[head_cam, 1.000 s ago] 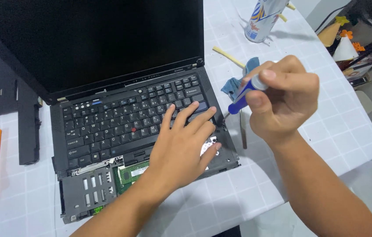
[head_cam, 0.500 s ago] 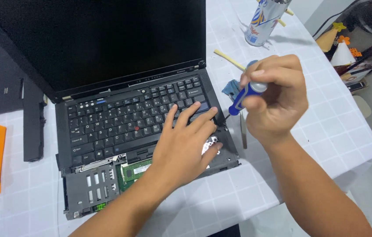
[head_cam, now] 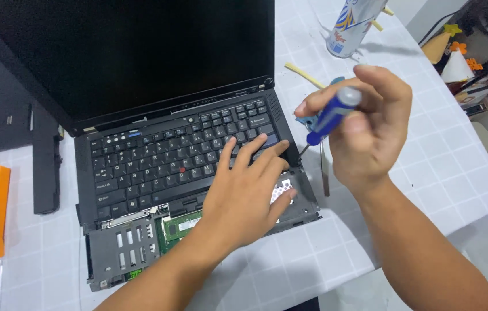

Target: Removing the palm rest bezel and the keyboard assembly from a laptop during a repair process.

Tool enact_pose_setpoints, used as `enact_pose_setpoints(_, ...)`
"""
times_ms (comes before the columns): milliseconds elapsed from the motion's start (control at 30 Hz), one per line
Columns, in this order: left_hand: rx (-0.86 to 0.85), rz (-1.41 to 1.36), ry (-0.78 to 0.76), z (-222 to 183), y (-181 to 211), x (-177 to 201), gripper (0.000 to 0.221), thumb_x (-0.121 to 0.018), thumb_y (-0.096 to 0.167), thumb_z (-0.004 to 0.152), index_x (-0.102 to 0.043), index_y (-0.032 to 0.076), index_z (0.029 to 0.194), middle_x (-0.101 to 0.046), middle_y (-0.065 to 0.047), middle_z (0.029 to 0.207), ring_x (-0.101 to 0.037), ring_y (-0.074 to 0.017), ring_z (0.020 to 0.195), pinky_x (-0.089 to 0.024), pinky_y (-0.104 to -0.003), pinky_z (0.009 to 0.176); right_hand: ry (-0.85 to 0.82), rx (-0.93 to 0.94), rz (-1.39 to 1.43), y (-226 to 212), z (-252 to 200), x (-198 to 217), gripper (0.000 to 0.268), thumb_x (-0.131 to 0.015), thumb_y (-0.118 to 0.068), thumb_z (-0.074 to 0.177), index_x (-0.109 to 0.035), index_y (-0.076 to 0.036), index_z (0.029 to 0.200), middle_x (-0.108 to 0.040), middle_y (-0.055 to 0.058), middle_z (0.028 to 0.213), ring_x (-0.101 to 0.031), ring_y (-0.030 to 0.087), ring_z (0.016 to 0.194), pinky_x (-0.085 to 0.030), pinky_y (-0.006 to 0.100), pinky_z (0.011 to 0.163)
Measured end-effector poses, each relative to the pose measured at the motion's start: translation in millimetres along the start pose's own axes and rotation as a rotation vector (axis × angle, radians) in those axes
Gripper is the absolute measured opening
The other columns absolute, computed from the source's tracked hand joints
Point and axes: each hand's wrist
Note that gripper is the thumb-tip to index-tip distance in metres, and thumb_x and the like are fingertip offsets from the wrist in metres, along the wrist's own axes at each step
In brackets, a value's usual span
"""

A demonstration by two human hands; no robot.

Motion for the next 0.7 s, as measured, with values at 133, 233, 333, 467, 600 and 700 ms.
enact_pose_setpoints(133,0.004,0.024,0.011,-0.3,-1.0,-1.6,0.038,-0.053,0.041,0.09,-0.058,0.012,0.114,-0.051,-0.004,0.137,-0.039,-0.0315,0.132,-0.023,-0.058,0.108,-0.061,0.066,0.128,3.5,3.0,3.5,0.021,-0.04,-0.026,0.107,-0.044,-0.011,0.12,-0.057,0.023,0.101,-0.065,0.039,0.092,-0.061,0.047,0.087)
enact_pose_setpoints(233,-0.012,0.047,0.02,-0.1,-1.2,-2.1,0.036,-0.053,0.041,0.089,-0.061,0.012,0.11,-0.051,-0.004,0.138,-0.04,-0.0315,0.132,-0.024,-0.058,0.108,0.049,0.179,-0.224,5.9,3.1,-0.8,0.032,-0.06,-0.033,0.096,-0.045,-0.013,0.115,-0.039,0.01,0.101,-0.056,0.023,0.081,-0.052,0.031,0.079)
enact_pose_setpoints(333,-0.004,0.037,0.025,-0.1,-0.6,-2.0,0.036,-0.054,0.04,0.089,-0.06,0.012,0.11,-0.051,-0.004,0.137,-0.04,-0.0314,0.132,-0.024,-0.058,0.108,0.064,0.053,-0.053,4.6,-0.8,0.0,0.029,-0.045,-0.021,0.107,-0.037,-0.013,0.134,-0.055,0.02,0.093,-0.063,0.034,0.08,-0.059,0.044,0.076)
enact_pose_setpoints(467,0.005,0.04,0.011,0.0,-1.2,-1.7,0.039,-0.053,0.042,0.089,-0.059,0.01,0.112,-0.051,-0.005,0.138,-0.039,-0.0305,0.132,-0.023,-0.057,0.108,0.04,0.124,-0.083,6.2,4.5,0.7,0.02,-0.047,-0.024,0.103,-0.041,-0.012,0.118,-0.046,0.019,0.101,-0.058,0.032,0.087,-0.055,0.04,0.083)
enact_pose_setpoints(600,-0.026,0.05,0.035,-0.4,-0.8,-0.8,0.032,-0.057,0.039,0.088,-0.061,0.011,0.102,-0.053,-0.005,0.136,-0.042,-0.0324,0.131,-0.026,-0.059,0.107,0.101,0.042,-0.131,7.5,-2.2,-1.4,0.031,-0.045,-0.019,0.107,-0.036,-0.01,0.134,-0.054,0.023,0.093,-0.064,0.035,0.081,-0.056,0.042,0.076)
enact_pose_setpoints(700,-0.021,0.026,0.026,0.4,-1.0,-0.2,0.031,-0.057,0.038,0.088,-0.062,0.011,0.102,-0.053,-0.006,0.136,-0.041,-0.0336,0.131,-0.026,-0.059,0.106,-0.006,0.063,0.005,3.9,0.4,3.2,0.021,-0.037,-0.027,0.11,-0.04,-0.012,0.124,-0.058,0.024,0.1,-0.066,0.039,0.094,-0.059,0.049,0.092)
Point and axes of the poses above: each hand's wrist, its own z-axis towards the middle knuckle, its own x-axis out of the back of the hand, y = z × x
